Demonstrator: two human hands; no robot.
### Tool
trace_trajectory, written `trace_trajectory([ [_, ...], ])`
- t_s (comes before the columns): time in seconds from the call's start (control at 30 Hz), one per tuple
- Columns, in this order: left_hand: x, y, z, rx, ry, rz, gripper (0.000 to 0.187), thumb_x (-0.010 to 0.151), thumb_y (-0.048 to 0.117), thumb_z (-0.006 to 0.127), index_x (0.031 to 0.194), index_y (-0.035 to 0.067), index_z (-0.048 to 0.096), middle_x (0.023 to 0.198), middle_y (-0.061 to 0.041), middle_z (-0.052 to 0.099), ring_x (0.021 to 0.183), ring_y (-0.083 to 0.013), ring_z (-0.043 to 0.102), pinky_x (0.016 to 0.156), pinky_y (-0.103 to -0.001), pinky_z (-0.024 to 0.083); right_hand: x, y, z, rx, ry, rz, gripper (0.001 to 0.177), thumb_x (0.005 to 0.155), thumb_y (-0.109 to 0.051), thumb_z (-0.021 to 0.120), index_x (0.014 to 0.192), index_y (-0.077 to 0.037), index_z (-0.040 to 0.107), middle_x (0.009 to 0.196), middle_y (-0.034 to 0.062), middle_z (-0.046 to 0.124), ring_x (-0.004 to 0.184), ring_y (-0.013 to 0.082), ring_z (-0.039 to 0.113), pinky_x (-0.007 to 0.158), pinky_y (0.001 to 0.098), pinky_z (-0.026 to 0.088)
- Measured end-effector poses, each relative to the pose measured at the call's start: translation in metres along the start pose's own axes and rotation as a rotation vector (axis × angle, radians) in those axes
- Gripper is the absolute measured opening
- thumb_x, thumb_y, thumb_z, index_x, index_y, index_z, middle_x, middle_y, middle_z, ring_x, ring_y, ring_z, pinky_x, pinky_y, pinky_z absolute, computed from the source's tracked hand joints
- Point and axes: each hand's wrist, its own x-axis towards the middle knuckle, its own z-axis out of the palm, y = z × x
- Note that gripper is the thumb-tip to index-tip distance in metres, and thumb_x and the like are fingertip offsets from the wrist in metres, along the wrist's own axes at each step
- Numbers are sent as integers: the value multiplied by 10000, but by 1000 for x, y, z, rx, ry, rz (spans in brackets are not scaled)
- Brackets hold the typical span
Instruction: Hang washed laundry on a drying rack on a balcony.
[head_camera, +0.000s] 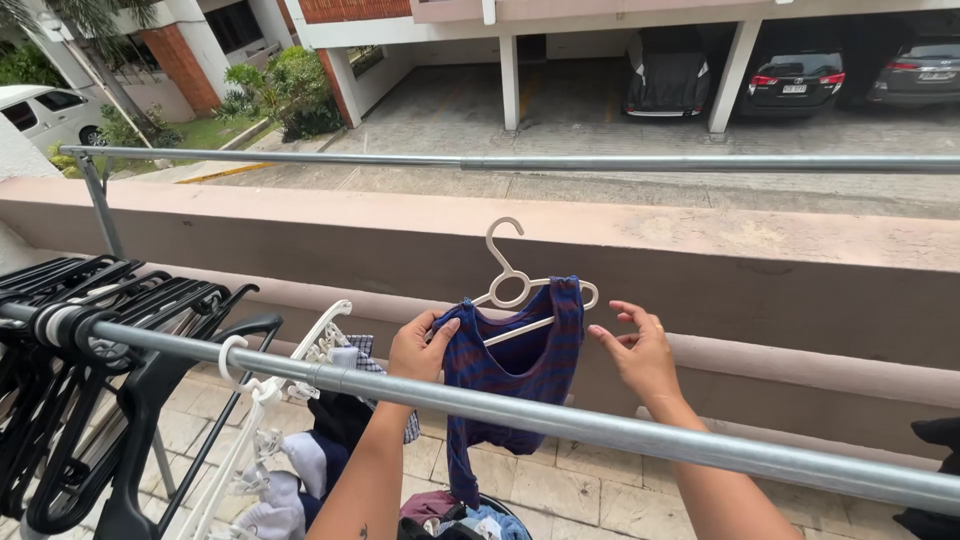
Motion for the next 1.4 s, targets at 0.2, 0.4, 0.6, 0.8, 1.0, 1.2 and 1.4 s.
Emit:
trace_trajectory([
  [0.2,52,29,27,263,260,299,239,959,251,649,977,22,717,707,-59,712,559,-141,655,564,-319,499,-30,-10,40,77,-361,19,401,851,-287,784,1231,-186,705,1071,26,668,852,149,686,775,288,605],
  [0.4,139,-11,69,317,373,438,186,981,163,584,1030,5,671,847,-180,728,805,-360,713,733,-439,537,-41,-40,44,77,-480,80,390,879,-286,758,1253,-212,675,1050,-9,677,865,118,683,798,290,584],
  [0.6,180,-47,107,309,416,469,230,969,152,604,1127,-15,614,1039,-243,703,999,-447,657,864,-493,504,-37,-29,38,83,-453,153,357,884,-276,755,1228,-201,695,1026,-12,678,851,119,663,792,297,573],
  [0.8,167,-55,112,293,352,297,231,955,158,625,1137,14,628,1080,-215,705,1014,-399,675,886,-468,511,-39,-19,35,90,-458,190,350,886,-263,740,1227,-201,690,1029,-9,680,855,127,675,796,310,579],
  [1.0,152,-78,96,352,352,368,475,916,158,701,1362,41,589,1232,-226,678,1109,-385,662,955,-444,513,-38,-12,53,42,-504,131,357,883,-270,746,1229,-190,699,1047,13,702,873,135,684,812,309,584],
  [1.2,54,-88,49,359,205,131,715,848,283,767,1480,97,489,1259,-160,659,1077,-298,675,943,-415,541,-31,106,141,478,-800,63,374,912,-178,689,1279,-117,722,1093,59,709,949,125,662,849,297,548],
  [1.4,-59,-225,-13,468,-176,-318,586,860,345,812,1351,80,630,1201,-124,737,1070,-243,716,928,-379,564,-107,30,145,-132,-1124,-49,350,911,-231,716,1242,-118,711,1143,70,765,972,177,753,848,332,580],
])
